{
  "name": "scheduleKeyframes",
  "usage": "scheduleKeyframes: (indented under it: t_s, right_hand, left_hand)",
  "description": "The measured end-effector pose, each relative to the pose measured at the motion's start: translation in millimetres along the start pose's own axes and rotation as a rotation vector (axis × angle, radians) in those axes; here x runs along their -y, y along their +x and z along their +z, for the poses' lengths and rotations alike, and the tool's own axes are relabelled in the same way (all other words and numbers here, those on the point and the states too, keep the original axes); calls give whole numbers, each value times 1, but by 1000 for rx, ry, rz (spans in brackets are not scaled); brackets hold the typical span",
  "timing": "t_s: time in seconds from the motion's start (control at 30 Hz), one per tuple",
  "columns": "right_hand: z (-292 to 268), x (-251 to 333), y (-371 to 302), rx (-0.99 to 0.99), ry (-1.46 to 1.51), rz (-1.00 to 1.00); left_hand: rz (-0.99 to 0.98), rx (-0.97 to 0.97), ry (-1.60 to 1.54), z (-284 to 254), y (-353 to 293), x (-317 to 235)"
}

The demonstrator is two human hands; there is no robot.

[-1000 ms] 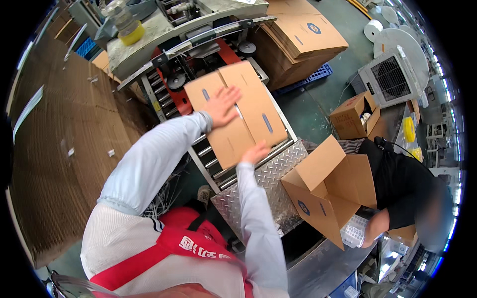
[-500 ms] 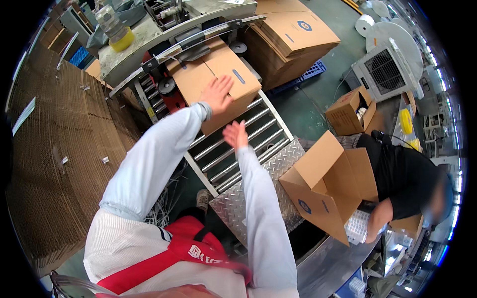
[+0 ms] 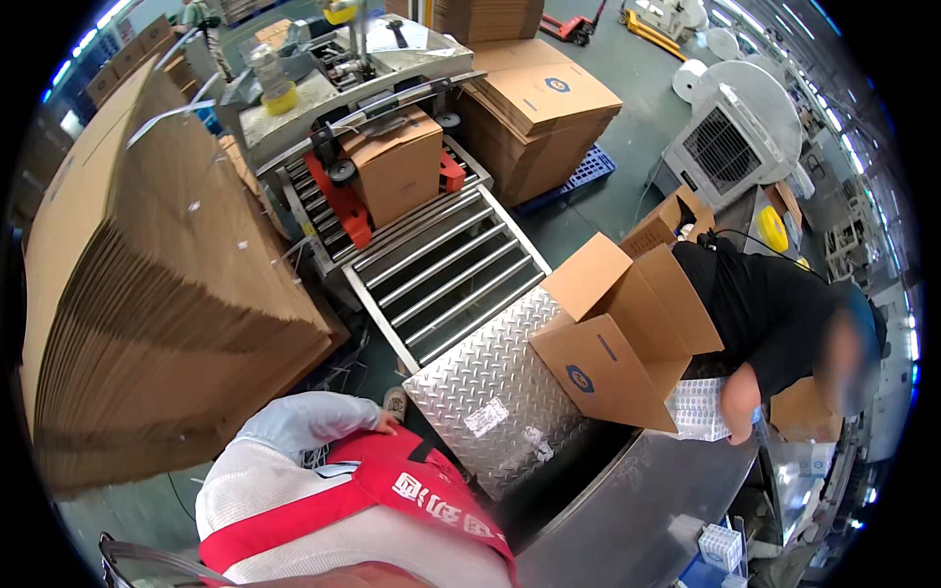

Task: The person places multiple small blue and white product boxes into a larger cardboard shipping box. They arrange the items, add bubble wrap for protection, and close the box flaps. A coworker assists by handing over items and preparing additional boxes.

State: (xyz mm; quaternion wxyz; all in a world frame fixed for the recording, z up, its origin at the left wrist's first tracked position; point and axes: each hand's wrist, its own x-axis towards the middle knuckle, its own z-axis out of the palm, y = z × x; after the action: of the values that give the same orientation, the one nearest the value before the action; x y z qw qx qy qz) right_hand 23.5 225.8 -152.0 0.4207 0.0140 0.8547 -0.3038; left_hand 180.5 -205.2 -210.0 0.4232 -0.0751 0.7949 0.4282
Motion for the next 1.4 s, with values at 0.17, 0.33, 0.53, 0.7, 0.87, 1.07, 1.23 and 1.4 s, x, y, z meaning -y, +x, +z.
scheduleKeyframes:
  t_s: [0.17,0.33,0.53,0.7,0.87,1.07,1.23,1.4]
  right_hand:
    - [-26,-33,31,44,34,-183]
    - [-47,32,76,128,185,-322]
    - [-52,68,117,-6,342,-631]
    - [-48,4,134,-13,119,-567]
    - [-24,-4,84,173,55,-364]
    - [-1,34,56,304,208,-189]
    - [-13,76,72,587,770,-6]
    - [12,186,79,24,421,-729]
  left_hand:
    - [-40,-339,-42,-32,-113,-46]
    - [-137,-1236,180,-131,-280,-147]
    - [-214,-1976,1177,-201,-535,-318]
    - [-599,-1843,1199,-239,-609,-292]
    - [-602,-1654,1335,-232,-626,-278]
    - [-981,-2064,934,-233,-713,-298]
    - [-52,-2081,1816,-282,-623,-402]
    - [844,-1745,2155,-243,-475,-559]
